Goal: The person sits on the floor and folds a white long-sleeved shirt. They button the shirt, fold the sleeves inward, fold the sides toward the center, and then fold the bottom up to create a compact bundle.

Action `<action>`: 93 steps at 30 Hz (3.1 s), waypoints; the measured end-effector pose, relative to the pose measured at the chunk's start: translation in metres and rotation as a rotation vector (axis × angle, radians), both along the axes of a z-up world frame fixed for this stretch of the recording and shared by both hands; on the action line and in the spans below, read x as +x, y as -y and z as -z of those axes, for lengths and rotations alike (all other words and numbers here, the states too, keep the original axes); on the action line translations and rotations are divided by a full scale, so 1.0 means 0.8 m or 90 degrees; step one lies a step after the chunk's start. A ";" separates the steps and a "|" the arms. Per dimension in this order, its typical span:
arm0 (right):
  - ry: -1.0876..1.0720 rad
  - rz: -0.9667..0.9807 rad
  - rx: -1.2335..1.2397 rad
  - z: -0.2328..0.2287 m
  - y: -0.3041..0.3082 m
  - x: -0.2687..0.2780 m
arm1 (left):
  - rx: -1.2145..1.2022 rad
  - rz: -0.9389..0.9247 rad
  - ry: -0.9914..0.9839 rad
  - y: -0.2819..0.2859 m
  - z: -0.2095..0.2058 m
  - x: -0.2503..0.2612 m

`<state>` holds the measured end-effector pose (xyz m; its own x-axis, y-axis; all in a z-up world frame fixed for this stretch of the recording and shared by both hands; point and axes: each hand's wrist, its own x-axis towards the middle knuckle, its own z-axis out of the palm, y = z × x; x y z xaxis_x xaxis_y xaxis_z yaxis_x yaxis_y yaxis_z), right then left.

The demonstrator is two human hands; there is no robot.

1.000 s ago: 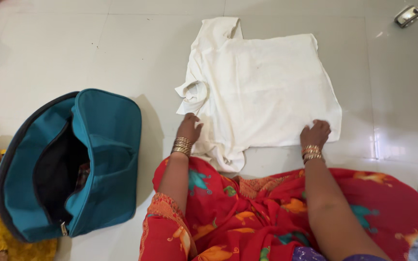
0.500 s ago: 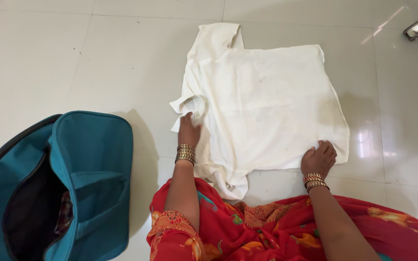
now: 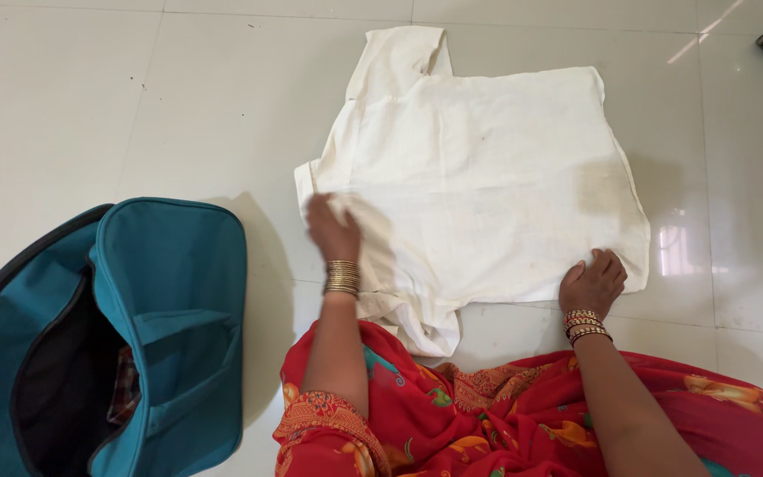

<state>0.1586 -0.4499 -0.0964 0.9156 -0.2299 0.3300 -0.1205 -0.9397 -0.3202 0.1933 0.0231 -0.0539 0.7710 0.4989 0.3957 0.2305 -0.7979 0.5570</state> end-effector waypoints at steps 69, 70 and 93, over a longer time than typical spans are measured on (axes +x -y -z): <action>-0.139 -0.046 -0.094 0.026 -0.027 0.015 | 0.020 0.123 -0.803 0.148 -0.032 -0.104; -0.162 0.009 -0.099 0.024 -0.010 0.017 | 0.021 0.119 -0.804 0.148 -0.031 -0.105; -0.422 0.113 0.014 -0.061 0.112 0.084 | 0.010 0.177 -0.436 0.105 0.025 -0.128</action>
<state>0.2258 -0.5398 -0.0477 0.8703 -0.3955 -0.2935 -0.4493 -0.8817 -0.1442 0.0909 -0.0607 -0.0741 0.9452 0.2469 -0.2137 0.3100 -0.8841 0.3496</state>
